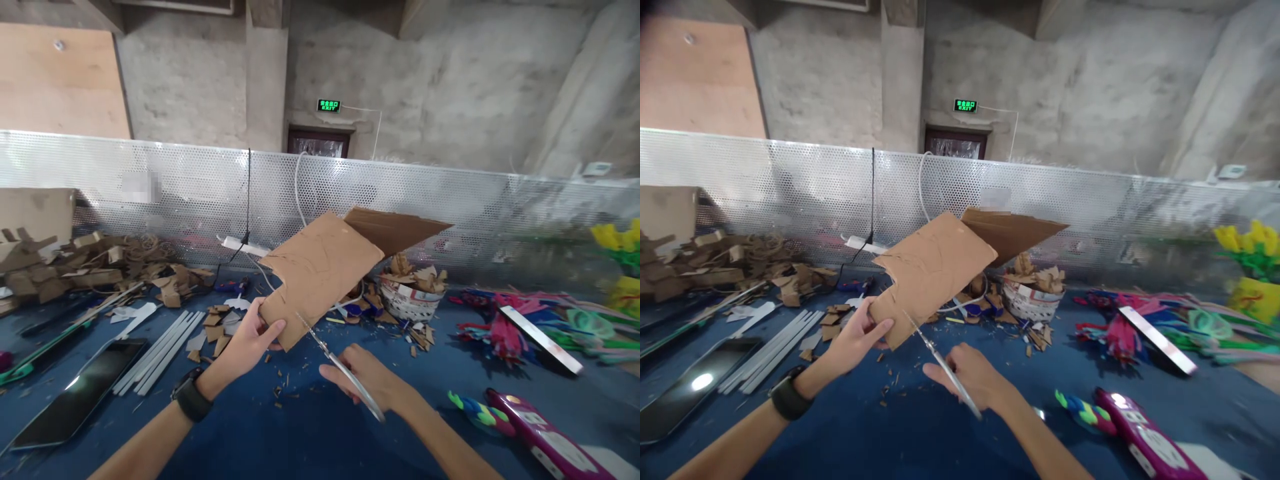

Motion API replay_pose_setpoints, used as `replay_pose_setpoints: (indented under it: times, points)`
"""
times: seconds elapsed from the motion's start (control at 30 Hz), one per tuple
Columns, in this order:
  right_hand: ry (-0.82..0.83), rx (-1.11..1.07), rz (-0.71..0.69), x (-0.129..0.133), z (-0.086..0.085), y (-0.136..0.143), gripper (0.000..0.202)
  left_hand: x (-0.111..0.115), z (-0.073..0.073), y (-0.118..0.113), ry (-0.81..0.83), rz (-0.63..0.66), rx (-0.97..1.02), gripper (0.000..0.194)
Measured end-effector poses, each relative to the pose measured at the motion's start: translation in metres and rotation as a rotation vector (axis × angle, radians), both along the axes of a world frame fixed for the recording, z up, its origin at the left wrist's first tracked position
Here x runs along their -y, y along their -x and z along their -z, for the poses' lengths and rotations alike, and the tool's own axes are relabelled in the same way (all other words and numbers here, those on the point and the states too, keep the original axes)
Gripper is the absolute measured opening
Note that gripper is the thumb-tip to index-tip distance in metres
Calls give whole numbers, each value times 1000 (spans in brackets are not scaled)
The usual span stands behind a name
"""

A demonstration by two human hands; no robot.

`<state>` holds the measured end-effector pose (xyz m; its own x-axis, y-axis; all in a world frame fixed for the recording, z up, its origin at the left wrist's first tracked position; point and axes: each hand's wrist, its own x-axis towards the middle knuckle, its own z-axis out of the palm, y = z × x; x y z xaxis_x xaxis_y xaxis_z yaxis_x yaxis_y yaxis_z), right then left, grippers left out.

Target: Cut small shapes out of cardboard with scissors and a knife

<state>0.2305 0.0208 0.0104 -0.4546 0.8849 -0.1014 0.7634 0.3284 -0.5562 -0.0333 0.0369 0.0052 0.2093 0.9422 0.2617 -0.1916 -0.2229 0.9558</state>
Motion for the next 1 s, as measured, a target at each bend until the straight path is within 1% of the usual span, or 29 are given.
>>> replay_pose_setpoints:
  times: [0.13, 0.37, 0.47, 0.63, 0.73, 0.87, 0.93, 1.0]
  points:
    - [-18, -5, -25, 2, -2, -2, 72, 4, -2, -1, -17, 13, -24, 50]
    - [-74, 3, -22, 8, -8, 7, 68, 7, -1, -4, -33, -8, -44, 50]
    - [-101, 25, -17, 8, -5, 8, 64, 5, 0, -4, -29, -7, -39, 51]
    - [-209, 48, 44, 3, 6, 6, 61, 4, -1, -2, -16, 7, -21, 51]
    - [-161, 25, 8, 0, 8, 5, 63, 6, -3, -2, -7, 14, -24, 51]
    - [-99, -5, -60, 2, -1, 6, 68, 9, -2, -3, -30, 44, -16, 47]
    - [-109, 11, -55, 6, -7, 8, 67, 10, -1, -4, -36, 55, -16, 45]
    - [-146, 42, -45, 7, -9, 10, 64, 9, 0, -4, -35, 59, -23, 45]
